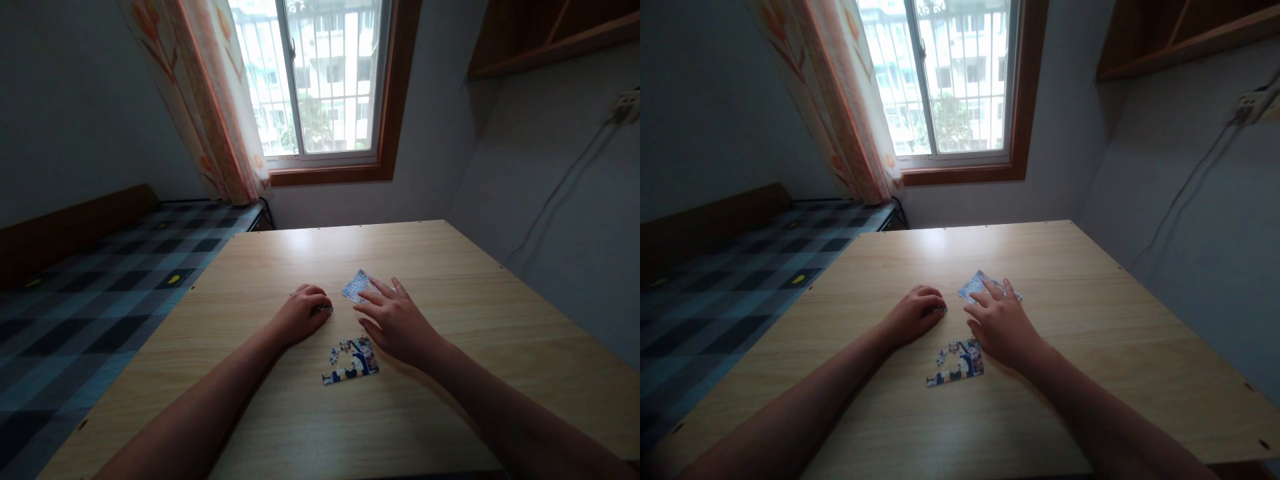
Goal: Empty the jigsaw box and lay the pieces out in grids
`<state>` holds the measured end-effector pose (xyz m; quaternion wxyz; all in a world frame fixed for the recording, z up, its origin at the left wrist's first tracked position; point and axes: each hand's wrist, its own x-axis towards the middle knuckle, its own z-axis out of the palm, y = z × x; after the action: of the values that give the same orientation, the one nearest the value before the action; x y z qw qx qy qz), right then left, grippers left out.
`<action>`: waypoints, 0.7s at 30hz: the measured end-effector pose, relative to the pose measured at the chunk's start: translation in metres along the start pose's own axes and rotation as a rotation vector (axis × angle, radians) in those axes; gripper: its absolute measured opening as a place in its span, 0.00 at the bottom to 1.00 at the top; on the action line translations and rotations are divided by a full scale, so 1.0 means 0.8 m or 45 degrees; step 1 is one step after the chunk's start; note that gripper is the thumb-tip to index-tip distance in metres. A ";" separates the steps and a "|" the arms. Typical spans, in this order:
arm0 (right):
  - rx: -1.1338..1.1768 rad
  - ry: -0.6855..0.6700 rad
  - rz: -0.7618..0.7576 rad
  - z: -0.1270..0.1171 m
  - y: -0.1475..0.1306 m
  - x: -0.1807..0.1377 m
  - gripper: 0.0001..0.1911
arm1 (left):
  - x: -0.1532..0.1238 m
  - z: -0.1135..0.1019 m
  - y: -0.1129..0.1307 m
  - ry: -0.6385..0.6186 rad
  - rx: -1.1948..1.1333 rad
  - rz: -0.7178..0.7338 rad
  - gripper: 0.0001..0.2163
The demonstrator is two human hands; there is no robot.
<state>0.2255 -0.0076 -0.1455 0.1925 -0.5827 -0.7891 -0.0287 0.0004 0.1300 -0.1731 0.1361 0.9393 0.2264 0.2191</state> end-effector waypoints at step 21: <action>0.159 0.039 -0.002 -0.006 0.017 -0.001 0.09 | -0.011 0.012 0.017 0.012 0.360 -0.479 0.24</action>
<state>0.2397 -0.0056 -0.1437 0.2403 -0.5685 -0.7867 0.0116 0.0029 0.1124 -0.1796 0.0404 0.8892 0.4265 0.1604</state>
